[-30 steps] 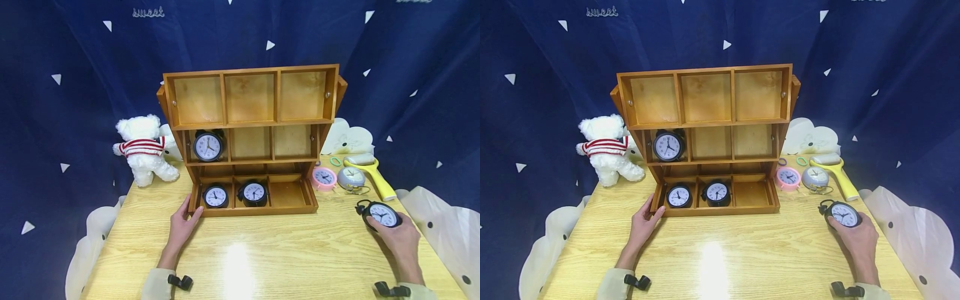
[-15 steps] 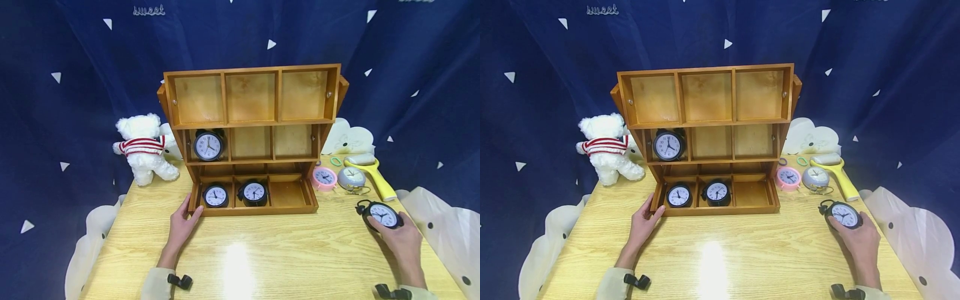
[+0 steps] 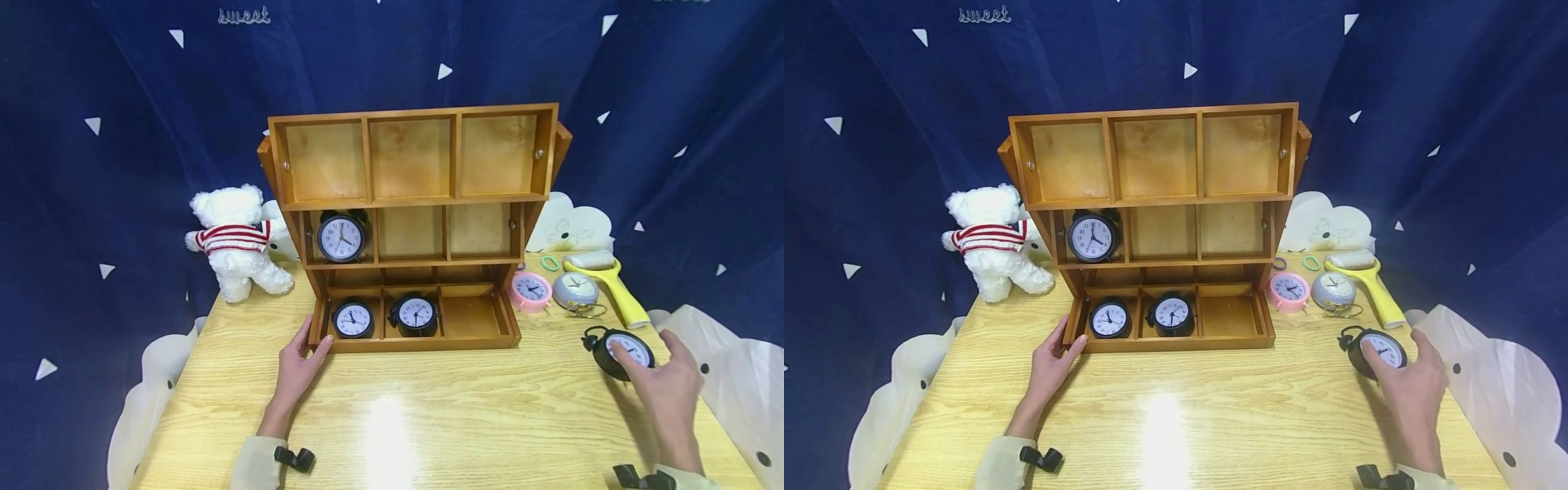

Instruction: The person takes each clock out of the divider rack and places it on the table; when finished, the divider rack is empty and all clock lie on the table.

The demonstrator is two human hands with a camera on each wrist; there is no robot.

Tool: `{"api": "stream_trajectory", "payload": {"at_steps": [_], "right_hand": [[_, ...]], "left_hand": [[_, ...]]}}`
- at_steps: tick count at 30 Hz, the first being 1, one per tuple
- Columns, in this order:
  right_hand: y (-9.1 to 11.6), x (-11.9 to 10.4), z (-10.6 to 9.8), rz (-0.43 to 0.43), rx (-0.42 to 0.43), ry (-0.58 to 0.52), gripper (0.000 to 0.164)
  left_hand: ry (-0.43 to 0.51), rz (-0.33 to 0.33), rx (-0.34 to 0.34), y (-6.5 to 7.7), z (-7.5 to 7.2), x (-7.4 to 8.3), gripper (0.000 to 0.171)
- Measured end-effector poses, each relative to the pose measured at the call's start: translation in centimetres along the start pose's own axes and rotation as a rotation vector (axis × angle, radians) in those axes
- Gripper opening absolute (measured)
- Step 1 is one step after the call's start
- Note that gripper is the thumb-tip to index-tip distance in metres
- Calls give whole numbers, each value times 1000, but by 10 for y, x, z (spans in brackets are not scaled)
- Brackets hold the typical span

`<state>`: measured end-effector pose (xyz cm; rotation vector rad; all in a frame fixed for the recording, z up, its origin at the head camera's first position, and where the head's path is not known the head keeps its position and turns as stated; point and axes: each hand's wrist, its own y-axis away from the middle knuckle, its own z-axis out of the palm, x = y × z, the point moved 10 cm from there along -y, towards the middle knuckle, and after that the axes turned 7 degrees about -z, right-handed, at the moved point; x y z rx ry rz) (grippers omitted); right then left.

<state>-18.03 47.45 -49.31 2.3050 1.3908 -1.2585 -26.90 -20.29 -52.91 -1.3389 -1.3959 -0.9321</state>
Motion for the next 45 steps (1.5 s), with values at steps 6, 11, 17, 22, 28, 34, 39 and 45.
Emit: {"api": "stream_trajectory", "payload": {"at_steps": [6,11,17,22,28,34,39,45], "right_hand": [[4,-32,6,-57,-9,-31,85],[9,-65,27,-153,-103,-31,82],[19,-109,71,-314,-285,-82,87],[30,-139,108,-402,-388,-136,89],[46,-167,150,-445,-517,-153,94],[58,-193,181,-501,-582,-149,95],[66,-214,198,-547,-600,-163,96],[72,-231,220,-564,-654,-185,99]], "left_hand": [[1,8,-6,0,1,1,70],[-5,4,-5,0,0,0,70],[-18,-5,-6,-1,0,1,70],[-25,-9,-4,0,0,4,70],[-25,-9,-6,-1,1,2,70],[5,0,15,-11,2,-27,72],[2,24,33,-14,1,-37,72],[-18,20,33,-13,0,-36,73]]}}
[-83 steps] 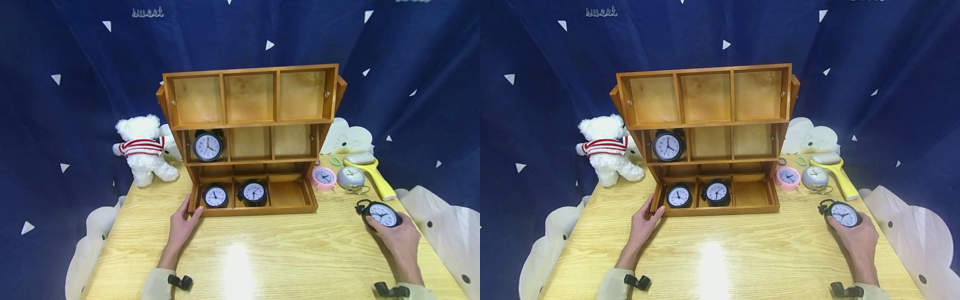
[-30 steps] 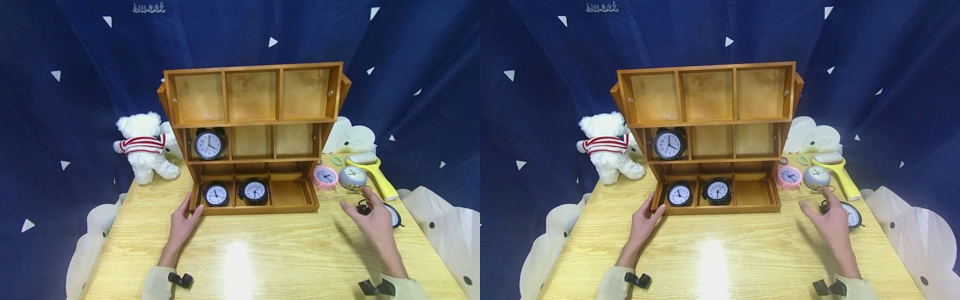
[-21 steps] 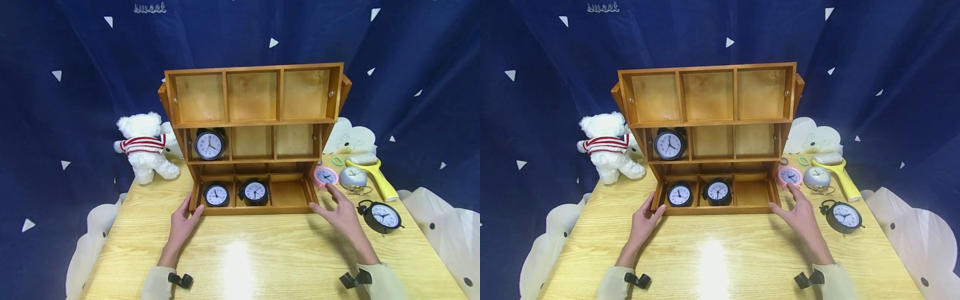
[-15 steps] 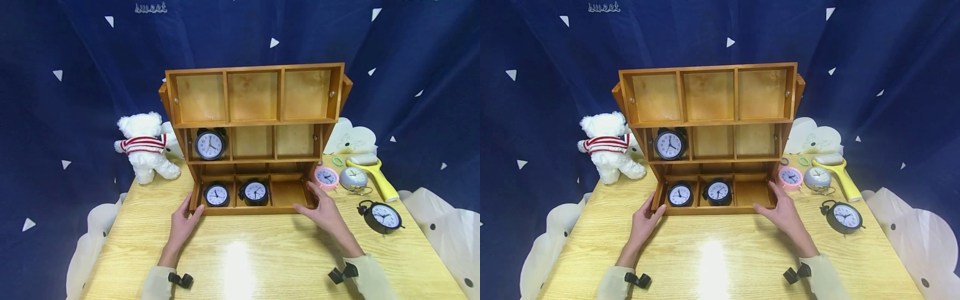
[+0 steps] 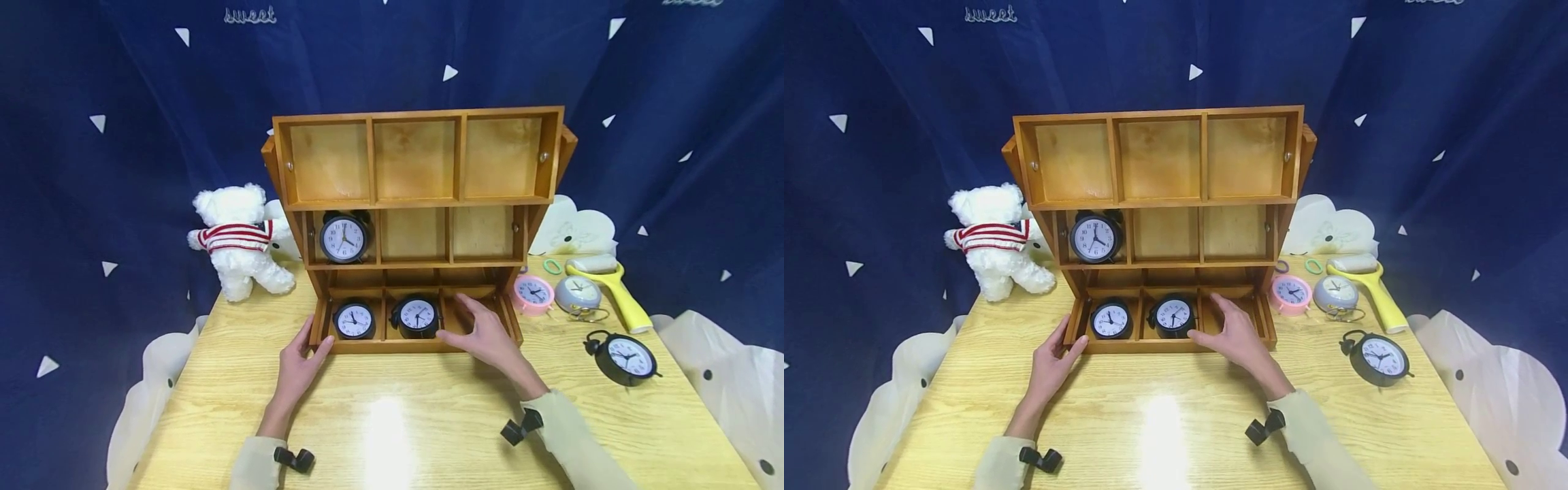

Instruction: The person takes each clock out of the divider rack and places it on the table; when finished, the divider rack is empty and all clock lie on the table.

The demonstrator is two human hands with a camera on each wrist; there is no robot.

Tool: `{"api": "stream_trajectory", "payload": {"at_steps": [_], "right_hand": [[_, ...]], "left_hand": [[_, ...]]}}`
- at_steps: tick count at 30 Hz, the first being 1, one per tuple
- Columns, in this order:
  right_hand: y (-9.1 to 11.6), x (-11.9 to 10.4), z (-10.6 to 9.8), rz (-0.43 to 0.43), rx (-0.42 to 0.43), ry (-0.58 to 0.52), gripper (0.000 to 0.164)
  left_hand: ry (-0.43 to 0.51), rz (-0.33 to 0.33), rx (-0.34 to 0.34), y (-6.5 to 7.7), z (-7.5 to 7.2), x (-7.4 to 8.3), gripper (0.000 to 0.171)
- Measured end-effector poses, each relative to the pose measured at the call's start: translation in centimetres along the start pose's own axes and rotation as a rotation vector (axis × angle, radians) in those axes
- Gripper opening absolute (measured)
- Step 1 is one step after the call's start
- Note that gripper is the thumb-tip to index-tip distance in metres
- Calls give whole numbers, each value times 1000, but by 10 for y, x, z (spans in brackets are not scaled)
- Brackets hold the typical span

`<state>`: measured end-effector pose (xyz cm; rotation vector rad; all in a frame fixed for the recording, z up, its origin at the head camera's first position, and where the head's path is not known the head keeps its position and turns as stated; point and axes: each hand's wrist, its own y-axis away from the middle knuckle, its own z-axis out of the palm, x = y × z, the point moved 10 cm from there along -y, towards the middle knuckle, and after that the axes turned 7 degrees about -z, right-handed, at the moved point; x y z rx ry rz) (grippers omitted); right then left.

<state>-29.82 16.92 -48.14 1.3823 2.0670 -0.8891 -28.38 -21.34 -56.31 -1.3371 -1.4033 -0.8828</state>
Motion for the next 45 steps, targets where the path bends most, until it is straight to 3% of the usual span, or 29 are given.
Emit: {"api": "stream_trajectory", "payload": {"at_steps": [9,14,20,24,32,39,45], "right_hand": [[-21,-6,29,-11,-59,-16,99],[-32,-8,41,-29,-70,-7,97],[-43,-16,52,-61,-135,117,98],[-47,-17,56,-36,-150,186,91],[-48,-15,58,-23,-67,229,76],[-47,-12,58,-28,23,220,82],[-47,-13,56,-20,56,199,86]], "left_hand": [[5,-25,4,1,0,2,72],[24,-28,-9,8,-1,24,71],[15,-22,-40,10,-2,39,70],[16,-32,-41,10,-3,39,71],[6,-34,-43,11,-2,35,71],[4,-42,-7,2,1,1,72],[33,-5,-2,0,0,-1,71]]}}
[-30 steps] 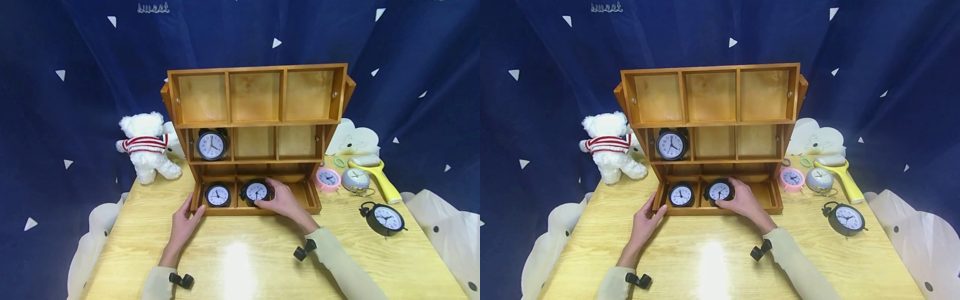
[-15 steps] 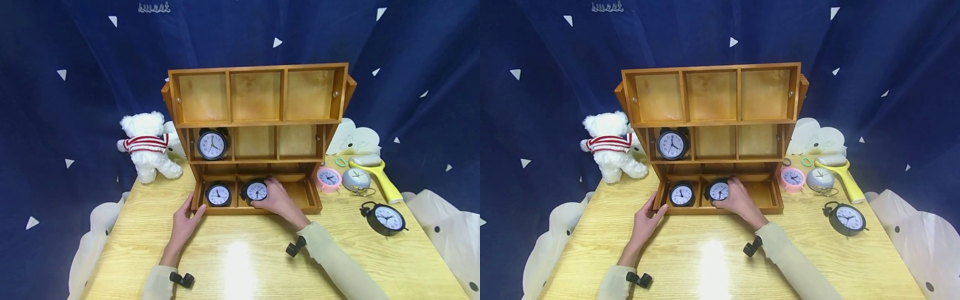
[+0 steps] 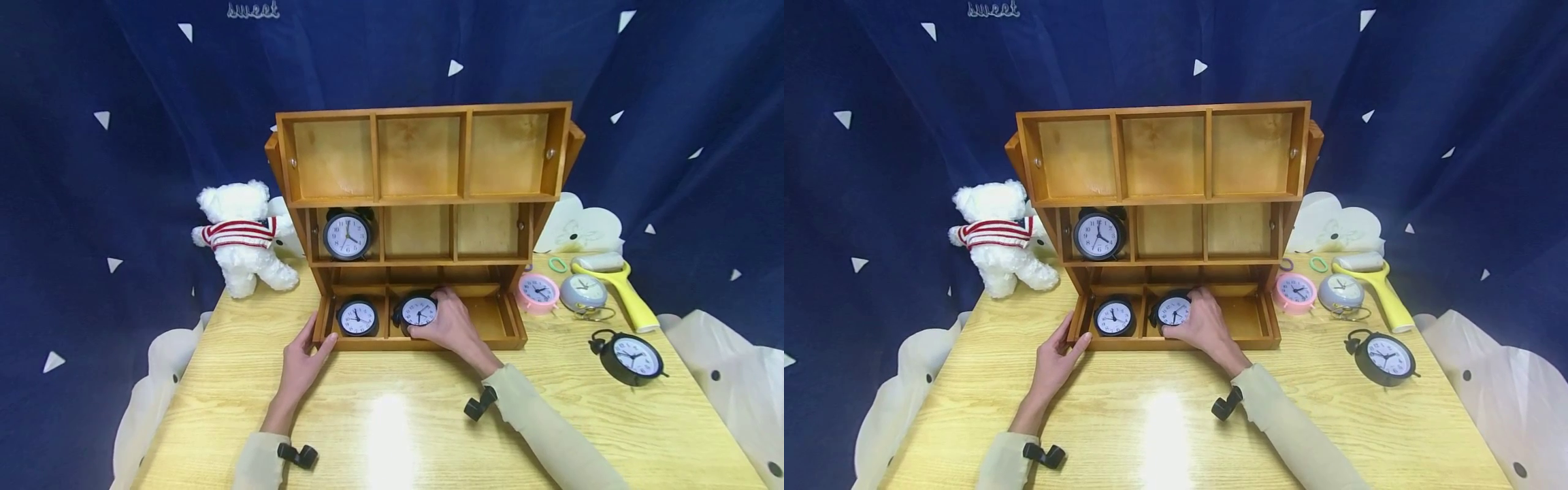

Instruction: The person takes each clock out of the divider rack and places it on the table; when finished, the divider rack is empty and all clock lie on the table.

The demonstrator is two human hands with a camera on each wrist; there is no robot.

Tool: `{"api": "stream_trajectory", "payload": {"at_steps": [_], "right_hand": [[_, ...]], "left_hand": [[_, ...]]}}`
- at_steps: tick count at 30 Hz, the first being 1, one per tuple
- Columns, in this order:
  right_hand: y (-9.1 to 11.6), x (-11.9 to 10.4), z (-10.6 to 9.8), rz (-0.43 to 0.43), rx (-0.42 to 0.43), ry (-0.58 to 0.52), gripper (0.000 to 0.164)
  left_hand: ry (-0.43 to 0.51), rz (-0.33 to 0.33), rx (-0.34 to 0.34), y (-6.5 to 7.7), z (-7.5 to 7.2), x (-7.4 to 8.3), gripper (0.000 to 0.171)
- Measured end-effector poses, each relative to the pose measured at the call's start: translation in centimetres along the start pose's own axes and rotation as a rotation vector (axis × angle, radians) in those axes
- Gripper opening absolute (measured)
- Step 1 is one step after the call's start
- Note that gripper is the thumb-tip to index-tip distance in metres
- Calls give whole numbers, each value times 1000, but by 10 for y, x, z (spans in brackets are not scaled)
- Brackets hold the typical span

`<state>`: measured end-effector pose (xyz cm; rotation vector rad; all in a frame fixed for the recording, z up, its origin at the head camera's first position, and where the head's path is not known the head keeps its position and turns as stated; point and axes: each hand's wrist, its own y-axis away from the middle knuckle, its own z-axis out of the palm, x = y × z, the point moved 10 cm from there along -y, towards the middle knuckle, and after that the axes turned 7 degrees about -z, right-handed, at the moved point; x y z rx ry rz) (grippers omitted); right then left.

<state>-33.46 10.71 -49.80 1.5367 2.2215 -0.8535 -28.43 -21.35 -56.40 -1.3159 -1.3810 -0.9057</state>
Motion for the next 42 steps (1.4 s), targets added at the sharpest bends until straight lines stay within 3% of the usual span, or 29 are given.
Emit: {"api": "stream_trajectory", "payload": {"at_steps": [12,16,19,27,35,42], "right_hand": [[9,0,-22,17,106,-145,85],[13,-4,-35,13,141,-167,83],[17,-6,-45,22,155,-169,85],[32,0,-66,57,180,-135,87],[47,8,-83,53,256,-134,85],[67,27,-102,107,307,-114,83]], "left_hand": [[8,3,-3,-1,1,3,71],[8,-1,-17,3,2,17,71],[-8,-4,-23,7,1,31,70],[-33,6,-23,11,0,40,69],[-28,-10,-26,12,1,38,70],[-23,4,-25,11,-2,41,69]]}}
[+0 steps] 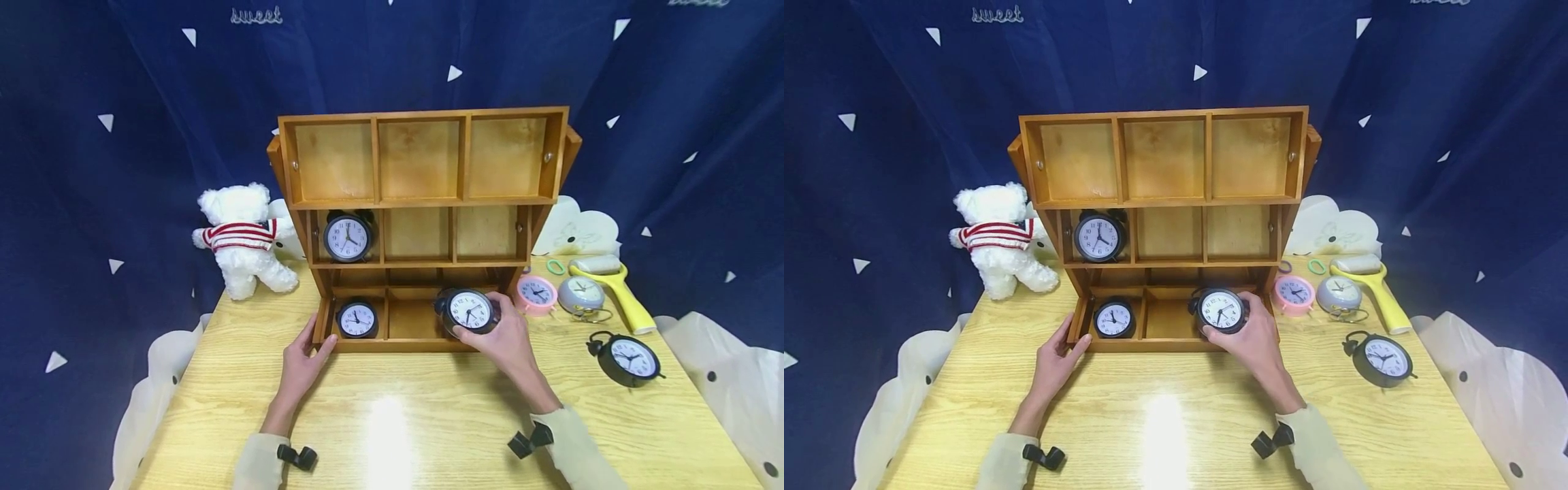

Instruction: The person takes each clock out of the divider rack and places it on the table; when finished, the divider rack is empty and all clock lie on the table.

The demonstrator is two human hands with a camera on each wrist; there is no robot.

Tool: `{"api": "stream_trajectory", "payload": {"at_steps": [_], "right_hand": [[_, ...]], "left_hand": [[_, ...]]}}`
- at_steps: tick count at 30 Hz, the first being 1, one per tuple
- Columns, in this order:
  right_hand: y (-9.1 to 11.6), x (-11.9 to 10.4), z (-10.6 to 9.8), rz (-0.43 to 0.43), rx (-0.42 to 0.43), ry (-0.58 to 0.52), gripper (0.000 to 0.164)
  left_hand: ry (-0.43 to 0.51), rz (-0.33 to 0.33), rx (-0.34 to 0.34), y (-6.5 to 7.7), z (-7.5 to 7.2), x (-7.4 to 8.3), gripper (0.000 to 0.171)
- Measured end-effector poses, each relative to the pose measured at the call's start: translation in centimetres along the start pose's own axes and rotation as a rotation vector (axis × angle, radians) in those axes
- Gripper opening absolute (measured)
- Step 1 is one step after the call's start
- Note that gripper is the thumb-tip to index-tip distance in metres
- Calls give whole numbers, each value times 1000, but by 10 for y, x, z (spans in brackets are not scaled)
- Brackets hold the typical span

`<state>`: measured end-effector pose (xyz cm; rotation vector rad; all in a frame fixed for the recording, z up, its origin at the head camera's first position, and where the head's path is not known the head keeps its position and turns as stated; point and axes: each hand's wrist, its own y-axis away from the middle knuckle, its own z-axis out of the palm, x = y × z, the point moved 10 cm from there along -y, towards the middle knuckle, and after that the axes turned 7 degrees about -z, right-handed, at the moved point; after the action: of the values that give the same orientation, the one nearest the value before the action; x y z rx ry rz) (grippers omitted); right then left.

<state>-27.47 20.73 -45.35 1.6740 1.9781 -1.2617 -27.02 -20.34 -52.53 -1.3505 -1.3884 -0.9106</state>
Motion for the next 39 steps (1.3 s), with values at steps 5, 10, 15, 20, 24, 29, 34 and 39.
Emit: {"api": "stream_trajectory", "payload": {"at_steps": [5,10,15,20,24,29,34,39], "right_hand": [[13,16,-30,52,70,11,80],[27,32,-64,96,151,50,81],[43,52,-96,173,224,100,80],[61,75,-121,284,274,116,84],[71,93,-133,350,312,122,85],[80,113,-133,391,292,129,86],[92,140,-124,455,239,105,92],[99,158,-119,468,216,117,97]], "left_hand": [[5,11,-6,1,1,2,69],[5,8,-4,1,1,2,69],[-1,4,-1,2,0,3,69],[11,4,-5,2,1,2,69],[15,2,-3,2,1,0,69],[22,-5,-3,2,1,-2,70],[24,-4,-6,2,1,-2,69],[41,-21,-20,0,2,-2,69]]}}
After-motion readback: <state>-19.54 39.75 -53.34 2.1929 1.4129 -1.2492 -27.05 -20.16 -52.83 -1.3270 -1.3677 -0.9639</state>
